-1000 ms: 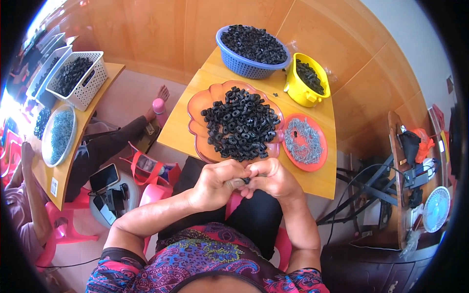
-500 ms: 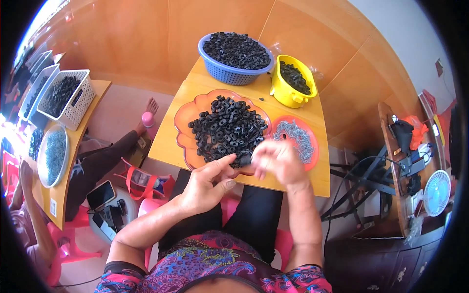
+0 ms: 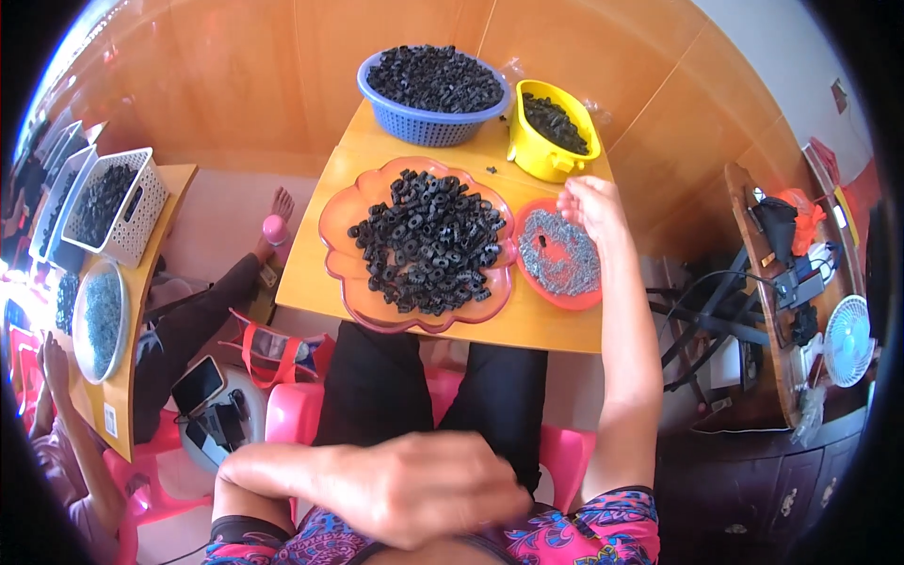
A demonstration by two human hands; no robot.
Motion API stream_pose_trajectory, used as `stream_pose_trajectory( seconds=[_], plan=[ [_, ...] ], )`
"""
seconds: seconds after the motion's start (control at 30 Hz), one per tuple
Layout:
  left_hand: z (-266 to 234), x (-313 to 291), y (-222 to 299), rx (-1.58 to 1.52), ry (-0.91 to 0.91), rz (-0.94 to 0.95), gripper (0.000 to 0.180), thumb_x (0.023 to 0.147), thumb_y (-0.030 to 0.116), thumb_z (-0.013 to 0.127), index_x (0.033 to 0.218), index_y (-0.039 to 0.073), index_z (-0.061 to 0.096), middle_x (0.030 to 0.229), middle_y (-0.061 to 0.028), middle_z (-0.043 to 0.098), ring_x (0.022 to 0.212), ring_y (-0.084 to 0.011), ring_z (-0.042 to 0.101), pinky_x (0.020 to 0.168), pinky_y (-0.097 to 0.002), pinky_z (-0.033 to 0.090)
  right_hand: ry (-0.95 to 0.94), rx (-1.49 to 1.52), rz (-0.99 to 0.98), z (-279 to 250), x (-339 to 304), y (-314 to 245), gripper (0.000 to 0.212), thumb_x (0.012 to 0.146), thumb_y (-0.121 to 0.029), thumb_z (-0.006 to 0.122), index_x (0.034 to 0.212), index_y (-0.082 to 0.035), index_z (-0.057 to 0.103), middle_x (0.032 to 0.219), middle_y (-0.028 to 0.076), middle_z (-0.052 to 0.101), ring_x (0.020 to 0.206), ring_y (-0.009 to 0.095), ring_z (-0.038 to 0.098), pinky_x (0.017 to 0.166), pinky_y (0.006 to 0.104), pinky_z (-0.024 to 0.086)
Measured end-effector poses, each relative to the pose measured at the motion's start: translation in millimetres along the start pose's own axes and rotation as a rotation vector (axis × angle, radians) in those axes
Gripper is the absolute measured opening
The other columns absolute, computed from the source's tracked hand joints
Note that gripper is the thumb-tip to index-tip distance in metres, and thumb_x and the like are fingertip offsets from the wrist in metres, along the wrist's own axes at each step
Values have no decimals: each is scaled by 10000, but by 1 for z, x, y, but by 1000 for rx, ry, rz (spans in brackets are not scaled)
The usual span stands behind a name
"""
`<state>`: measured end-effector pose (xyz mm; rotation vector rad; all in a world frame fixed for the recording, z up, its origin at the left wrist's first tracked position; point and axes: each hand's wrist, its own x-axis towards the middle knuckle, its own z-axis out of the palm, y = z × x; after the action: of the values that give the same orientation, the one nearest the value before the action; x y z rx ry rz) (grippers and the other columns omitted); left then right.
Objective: The person assembles components by picking up plastic pieces and metal pins from dishes on the table and inserting the metal pins into the plastic pieces by hand.
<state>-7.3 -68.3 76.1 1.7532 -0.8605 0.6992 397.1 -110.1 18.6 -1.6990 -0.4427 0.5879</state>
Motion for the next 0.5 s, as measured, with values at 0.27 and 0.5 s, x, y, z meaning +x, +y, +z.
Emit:
stream_pose_trajectory(
  seconds=[0.27, 0.5],
  plan=[
    [17, 38, 33, -432, -218, 131, 225, 874, 88, 585, 1047, -54, 606, 767, -169, 495, 661, -318, 536, 550, -386, 415, 41, -956, -376, -21, -7, 51, 155, 776, -12, 602, 903, -10, 691, 817, 159, 684, 778, 242, 665, 723, 335, 513],
    [-29, 5, 13, -548, -386, 172, 287, 909, 120, 491, 1001, -136, 584, 964, -288, 586, 772, -372, 607, 635, -420, 515, -88, -1244, -525, -1, -36, 50, 175, 706, 58, 547, 854, -21, 596, 883, 239, 566, 878, 413, 563, 753, 472, 441]
  ],
)
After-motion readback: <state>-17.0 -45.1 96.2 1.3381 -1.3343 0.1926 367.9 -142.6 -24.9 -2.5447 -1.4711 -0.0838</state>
